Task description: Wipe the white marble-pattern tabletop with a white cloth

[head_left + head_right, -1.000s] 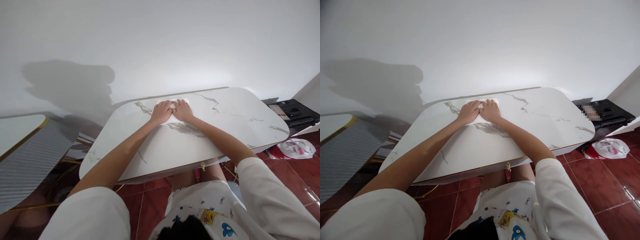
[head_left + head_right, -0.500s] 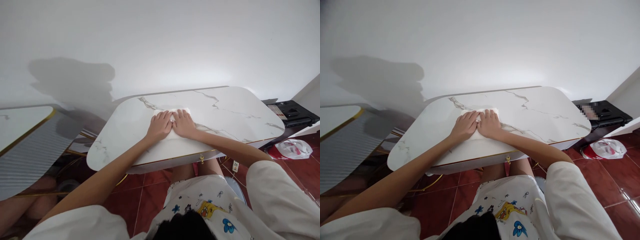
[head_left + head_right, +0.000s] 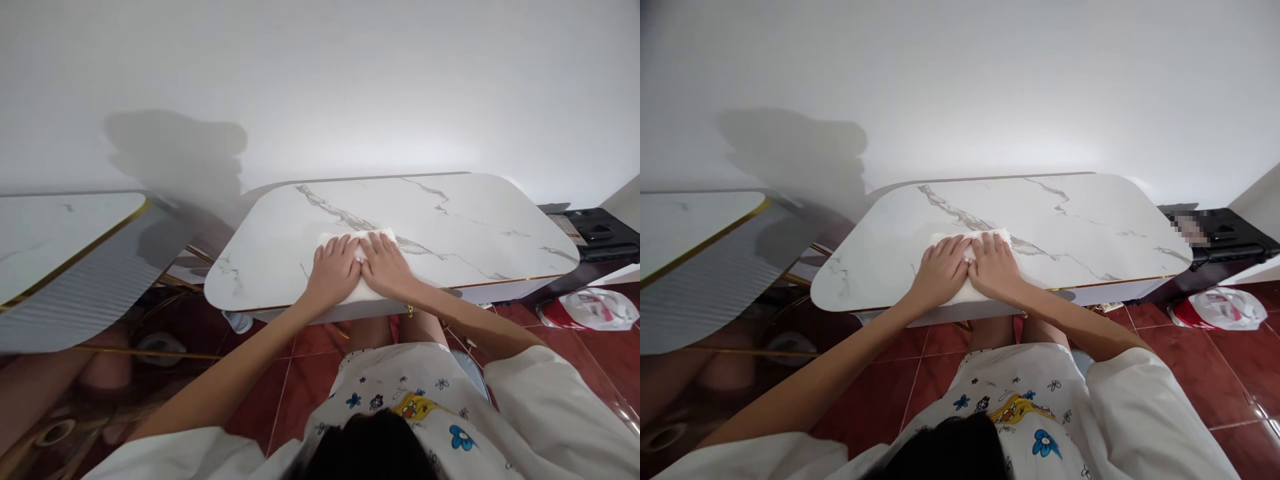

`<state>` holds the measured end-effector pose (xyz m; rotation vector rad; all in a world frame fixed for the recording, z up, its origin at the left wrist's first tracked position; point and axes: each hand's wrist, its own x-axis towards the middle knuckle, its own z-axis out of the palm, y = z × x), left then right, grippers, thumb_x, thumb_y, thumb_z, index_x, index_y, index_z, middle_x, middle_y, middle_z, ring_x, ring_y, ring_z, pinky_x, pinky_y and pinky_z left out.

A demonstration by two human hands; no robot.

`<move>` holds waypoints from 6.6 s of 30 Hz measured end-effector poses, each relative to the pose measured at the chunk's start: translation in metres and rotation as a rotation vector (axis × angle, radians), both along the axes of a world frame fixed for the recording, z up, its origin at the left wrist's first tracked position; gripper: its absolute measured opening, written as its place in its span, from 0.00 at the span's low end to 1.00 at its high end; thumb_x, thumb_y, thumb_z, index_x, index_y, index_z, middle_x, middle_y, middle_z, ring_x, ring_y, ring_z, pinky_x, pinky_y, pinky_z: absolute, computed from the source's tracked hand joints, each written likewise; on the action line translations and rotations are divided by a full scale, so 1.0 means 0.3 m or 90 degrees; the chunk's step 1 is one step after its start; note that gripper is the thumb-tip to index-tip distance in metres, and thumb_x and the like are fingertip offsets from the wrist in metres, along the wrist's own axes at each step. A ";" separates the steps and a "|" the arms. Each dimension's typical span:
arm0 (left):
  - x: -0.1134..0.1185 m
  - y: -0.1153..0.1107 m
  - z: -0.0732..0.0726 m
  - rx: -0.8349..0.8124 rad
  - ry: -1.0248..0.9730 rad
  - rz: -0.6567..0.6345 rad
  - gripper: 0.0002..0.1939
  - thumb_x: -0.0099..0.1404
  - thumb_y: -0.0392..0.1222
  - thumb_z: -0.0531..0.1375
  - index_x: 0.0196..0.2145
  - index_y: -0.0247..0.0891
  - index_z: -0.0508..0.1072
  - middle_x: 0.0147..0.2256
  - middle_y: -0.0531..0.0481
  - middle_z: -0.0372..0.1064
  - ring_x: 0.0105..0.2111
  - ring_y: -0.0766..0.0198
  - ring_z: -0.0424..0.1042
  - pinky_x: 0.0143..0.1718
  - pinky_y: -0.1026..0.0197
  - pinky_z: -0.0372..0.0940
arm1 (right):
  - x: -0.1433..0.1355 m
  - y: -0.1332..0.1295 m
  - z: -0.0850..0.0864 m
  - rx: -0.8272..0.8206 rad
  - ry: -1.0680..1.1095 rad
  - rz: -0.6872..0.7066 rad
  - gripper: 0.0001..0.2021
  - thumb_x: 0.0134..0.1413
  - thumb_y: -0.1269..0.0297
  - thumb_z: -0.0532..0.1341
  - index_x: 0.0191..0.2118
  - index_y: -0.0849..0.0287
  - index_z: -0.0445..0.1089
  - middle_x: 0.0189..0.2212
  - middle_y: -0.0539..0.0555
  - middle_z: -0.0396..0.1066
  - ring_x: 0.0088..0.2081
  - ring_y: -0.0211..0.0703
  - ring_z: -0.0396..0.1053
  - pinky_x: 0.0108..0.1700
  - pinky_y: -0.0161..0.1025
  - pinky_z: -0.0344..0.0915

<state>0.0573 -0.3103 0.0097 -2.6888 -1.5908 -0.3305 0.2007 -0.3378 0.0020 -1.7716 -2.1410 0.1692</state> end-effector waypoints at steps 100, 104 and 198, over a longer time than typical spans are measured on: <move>0.212 0.246 0.025 -0.024 -0.050 -0.029 0.25 0.68 0.41 0.44 0.62 0.44 0.61 0.64 0.43 0.58 0.63 0.47 0.55 0.63 0.39 0.49 | 0.205 0.266 -0.010 0.019 -0.062 -0.023 0.27 0.66 0.63 0.44 0.67 0.66 0.53 0.68 0.64 0.52 0.69 0.60 0.48 0.67 0.57 0.48; 0.186 0.159 0.028 -0.033 -0.052 -0.030 0.27 0.68 0.42 0.44 0.63 0.44 0.60 0.65 0.44 0.57 0.64 0.48 0.54 0.63 0.40 0.49 | 0.178 0.164 0.005 0.003 -0.065 -0.025 0.28 0.65 0.63 0.45 0.68 0.69 0.54 0.69 0.66 0.51 0.69 0.61 0.47 0.68 0.56 0.47; 0.553 0.758 0.009 0.005 -0.117 -0.022 0.23 0.68 0.46 0.46 0.58 0.44 0.65 0.58 0.42 0.64 0.60 0.48 0.58 0.60 0.42 0.51 | 0.584 0.833 -0.024 0.048 -0.057 -0.006 0.27 0.65 0.66 0.43 0.67 0.65 0.56 0.67 0.60 0.56 0.68 0.50 0.51 0.69 0.53 0.49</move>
